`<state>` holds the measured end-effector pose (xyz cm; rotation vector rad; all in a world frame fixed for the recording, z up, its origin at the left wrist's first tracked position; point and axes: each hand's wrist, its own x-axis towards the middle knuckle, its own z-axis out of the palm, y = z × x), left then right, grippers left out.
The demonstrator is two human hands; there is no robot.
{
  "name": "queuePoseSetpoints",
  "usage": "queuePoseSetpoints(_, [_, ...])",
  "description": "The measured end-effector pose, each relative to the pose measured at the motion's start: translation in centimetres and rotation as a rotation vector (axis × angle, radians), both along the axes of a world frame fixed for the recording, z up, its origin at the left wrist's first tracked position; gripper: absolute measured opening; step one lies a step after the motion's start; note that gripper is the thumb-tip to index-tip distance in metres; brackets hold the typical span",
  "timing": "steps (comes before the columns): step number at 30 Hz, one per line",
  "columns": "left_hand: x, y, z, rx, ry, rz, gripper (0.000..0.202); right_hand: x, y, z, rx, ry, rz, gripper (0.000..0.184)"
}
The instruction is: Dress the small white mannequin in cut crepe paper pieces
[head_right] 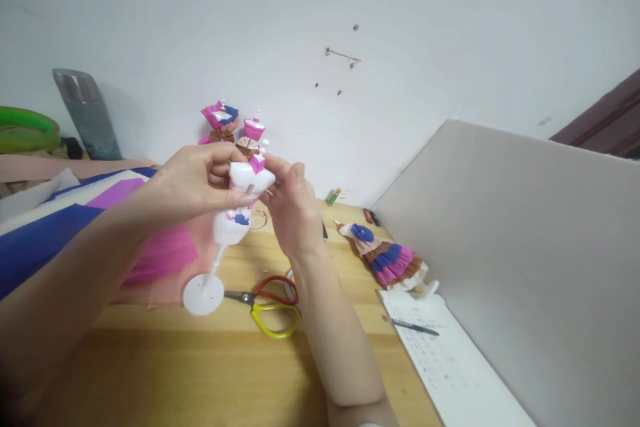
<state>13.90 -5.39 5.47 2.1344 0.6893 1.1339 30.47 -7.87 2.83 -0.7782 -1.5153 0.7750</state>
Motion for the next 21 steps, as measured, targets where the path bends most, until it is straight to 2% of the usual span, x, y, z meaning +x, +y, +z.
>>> queuePoseSetpoints(4, [0.2,-0.2,-0.3,-0.012,0.023,-0.011,0.020,-0.4,-0.2,0.0,0.003,0.052,-0.048,0.044])
queuePoseSetpoints(6, [0.3,-0.3,-0.4,-0.019,0.022,-0.009,0.020,-0.4,-0.2,0.0,-0.026,0.050,-0.045,0.035])
queuePoseSetpoints(12, [0.4,-0.7,-0.4,-0.040,-0.001,-0.007,0.021,0.1,-0.1,0.1,-0.041,0.155,0.016,0.039])
queuePoseSetpoints(16, [0.6,-1.1,-0.2,0.085,0.040,0.077,0.022,-0.5,-0.4,0.3,-0.090,0.233,0.009,0.026])
queuePoseSetpoints(21, [1.4,-1.4,-0.7,0.288,0.087,0.192,0.025,-0.9,-0.8,0.6,-0.058,0.347,0.018,0.012])
